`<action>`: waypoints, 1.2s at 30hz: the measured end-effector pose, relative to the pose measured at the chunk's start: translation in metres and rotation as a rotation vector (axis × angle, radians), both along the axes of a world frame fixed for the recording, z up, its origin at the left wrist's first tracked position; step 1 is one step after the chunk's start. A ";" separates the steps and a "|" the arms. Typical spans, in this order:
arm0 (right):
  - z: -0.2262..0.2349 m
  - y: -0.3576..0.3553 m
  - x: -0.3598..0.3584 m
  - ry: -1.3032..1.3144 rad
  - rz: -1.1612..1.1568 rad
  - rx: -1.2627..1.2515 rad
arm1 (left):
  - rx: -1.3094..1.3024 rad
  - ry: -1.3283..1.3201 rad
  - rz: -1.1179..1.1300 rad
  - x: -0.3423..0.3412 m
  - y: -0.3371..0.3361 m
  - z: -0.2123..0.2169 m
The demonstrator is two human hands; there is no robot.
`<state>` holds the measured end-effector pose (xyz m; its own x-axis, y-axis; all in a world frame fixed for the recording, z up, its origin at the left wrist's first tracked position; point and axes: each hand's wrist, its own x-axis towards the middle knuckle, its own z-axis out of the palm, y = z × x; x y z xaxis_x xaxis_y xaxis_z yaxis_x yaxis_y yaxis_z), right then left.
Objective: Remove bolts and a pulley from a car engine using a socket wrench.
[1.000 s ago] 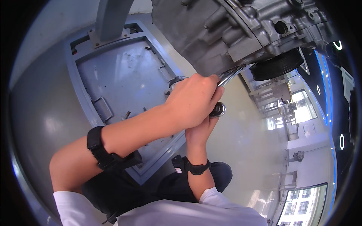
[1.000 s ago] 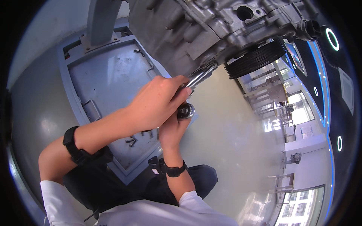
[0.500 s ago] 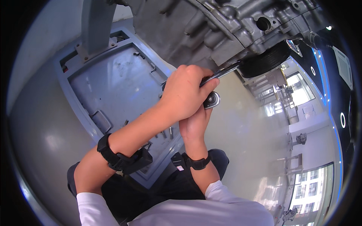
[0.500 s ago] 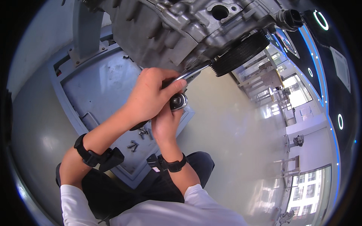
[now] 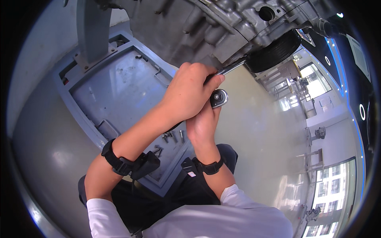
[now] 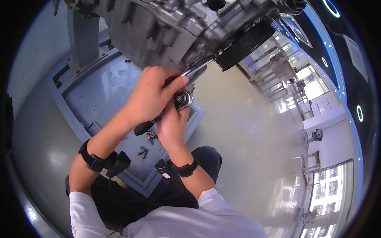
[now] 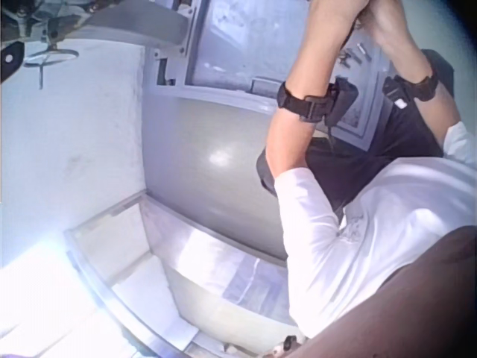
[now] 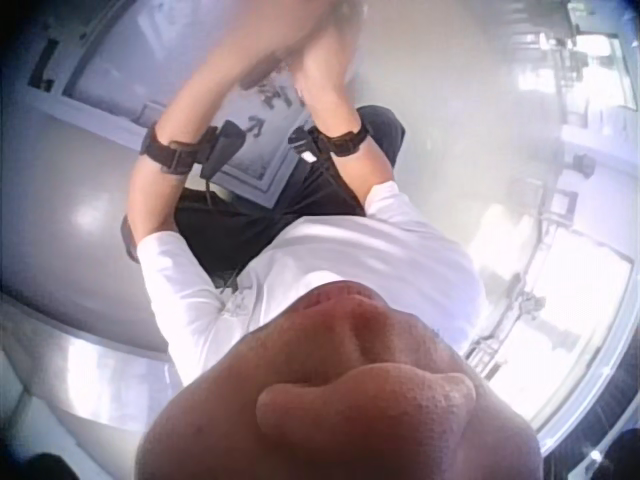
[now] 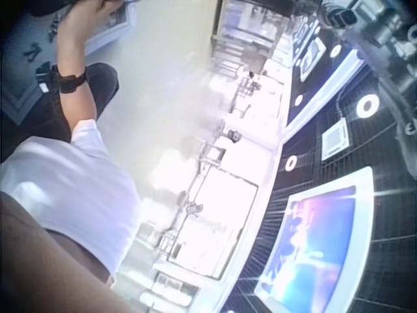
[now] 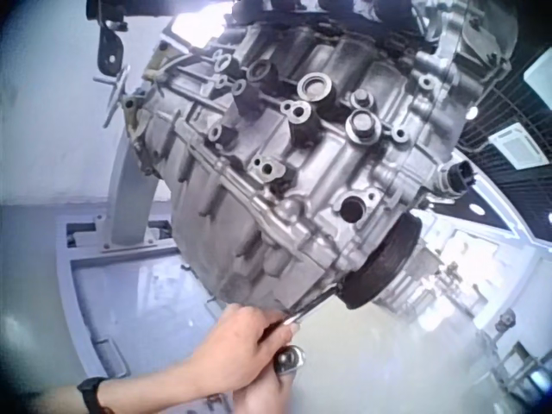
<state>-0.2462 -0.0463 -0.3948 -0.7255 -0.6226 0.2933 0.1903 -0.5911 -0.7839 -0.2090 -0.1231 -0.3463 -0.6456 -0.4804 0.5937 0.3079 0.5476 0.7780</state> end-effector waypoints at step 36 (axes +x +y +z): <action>0.026 0.059 -0.028 0.249 0.004 -0.938 | 0.306 -0.301 -0.268 0.002 -0.020 0.030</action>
